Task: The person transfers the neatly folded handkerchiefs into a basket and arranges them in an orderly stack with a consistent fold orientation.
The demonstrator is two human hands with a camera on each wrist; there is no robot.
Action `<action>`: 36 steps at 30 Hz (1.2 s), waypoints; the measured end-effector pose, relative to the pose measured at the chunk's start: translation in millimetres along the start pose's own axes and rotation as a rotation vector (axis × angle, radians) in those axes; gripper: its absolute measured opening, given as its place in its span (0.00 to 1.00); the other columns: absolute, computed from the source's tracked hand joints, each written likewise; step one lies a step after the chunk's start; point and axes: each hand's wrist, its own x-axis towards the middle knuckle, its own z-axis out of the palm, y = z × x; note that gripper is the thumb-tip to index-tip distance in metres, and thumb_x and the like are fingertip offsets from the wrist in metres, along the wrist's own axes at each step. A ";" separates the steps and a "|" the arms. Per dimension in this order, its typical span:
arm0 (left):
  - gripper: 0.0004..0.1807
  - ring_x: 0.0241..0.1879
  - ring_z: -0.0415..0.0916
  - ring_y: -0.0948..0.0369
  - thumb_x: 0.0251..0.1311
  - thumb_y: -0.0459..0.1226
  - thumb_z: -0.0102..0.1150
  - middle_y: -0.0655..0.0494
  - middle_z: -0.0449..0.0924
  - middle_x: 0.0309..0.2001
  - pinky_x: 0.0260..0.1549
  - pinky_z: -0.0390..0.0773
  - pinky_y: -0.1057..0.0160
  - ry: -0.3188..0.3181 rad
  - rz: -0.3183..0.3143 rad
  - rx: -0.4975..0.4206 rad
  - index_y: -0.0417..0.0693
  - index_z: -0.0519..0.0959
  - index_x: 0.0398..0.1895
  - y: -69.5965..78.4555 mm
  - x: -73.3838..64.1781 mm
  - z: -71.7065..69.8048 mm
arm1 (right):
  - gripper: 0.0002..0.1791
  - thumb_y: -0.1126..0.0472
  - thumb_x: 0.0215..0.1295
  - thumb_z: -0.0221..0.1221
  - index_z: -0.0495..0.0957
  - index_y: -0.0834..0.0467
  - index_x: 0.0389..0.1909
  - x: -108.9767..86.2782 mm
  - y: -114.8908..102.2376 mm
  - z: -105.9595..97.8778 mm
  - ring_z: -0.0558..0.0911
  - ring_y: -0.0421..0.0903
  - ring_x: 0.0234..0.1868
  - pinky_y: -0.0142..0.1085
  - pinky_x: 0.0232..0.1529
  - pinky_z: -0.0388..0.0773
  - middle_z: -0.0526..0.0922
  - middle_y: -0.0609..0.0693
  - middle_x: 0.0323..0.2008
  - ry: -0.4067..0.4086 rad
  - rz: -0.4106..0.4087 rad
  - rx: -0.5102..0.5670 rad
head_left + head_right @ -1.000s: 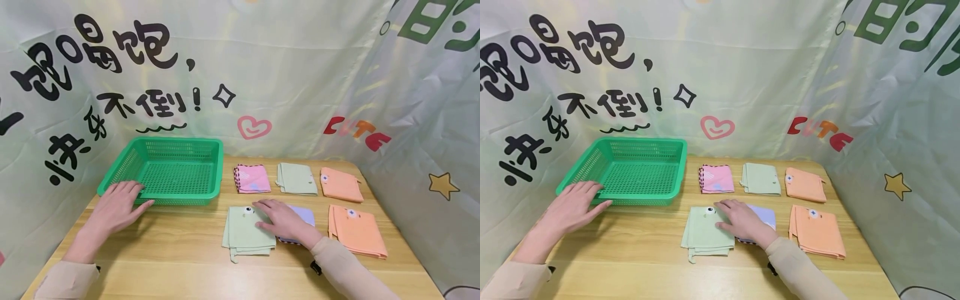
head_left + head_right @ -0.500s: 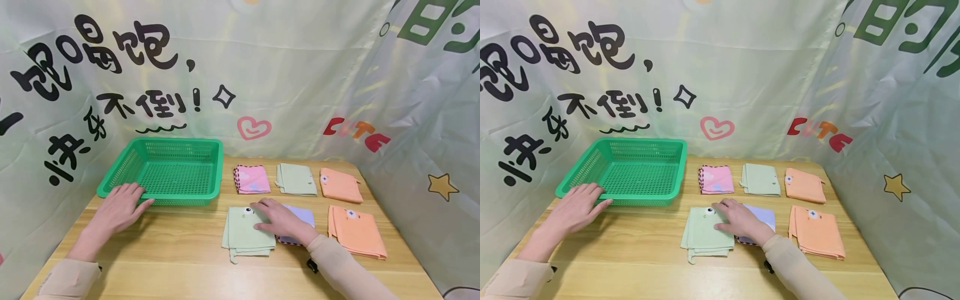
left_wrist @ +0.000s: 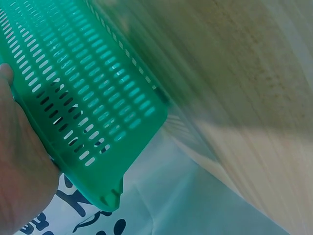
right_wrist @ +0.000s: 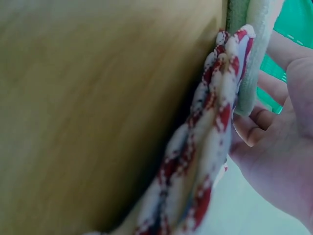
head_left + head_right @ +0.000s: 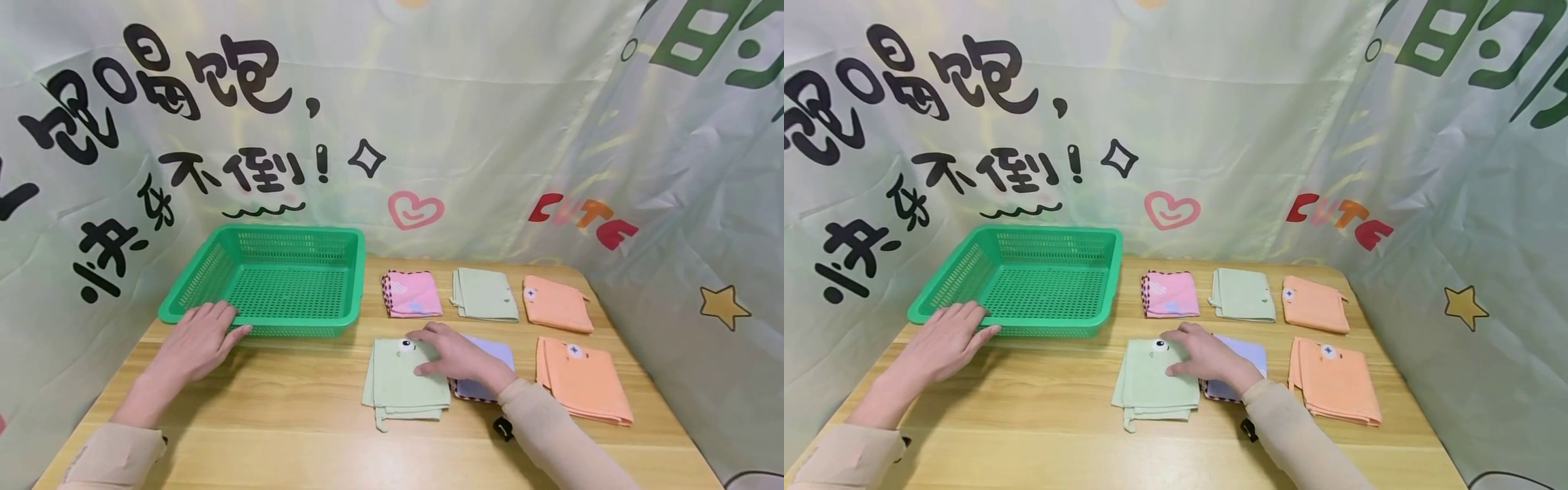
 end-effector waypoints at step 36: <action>0.17 0.37 0.68 0.50 0.77 0.51 0.55 0.54 0.71 0.36 0.37 0.64 0.50 0.000 -0.023 -0.001 0.49 0.69 0.35 -0.7 -0.4 2.9 | 0.28 0.65 0.68 0.68 0.75 0.56 0.68 -1.7 -5.8 3.5 0.81 0.47 0.59 0.48 0.60 0.77 0.82 0.52 0.62 0.063 -0.011 0.250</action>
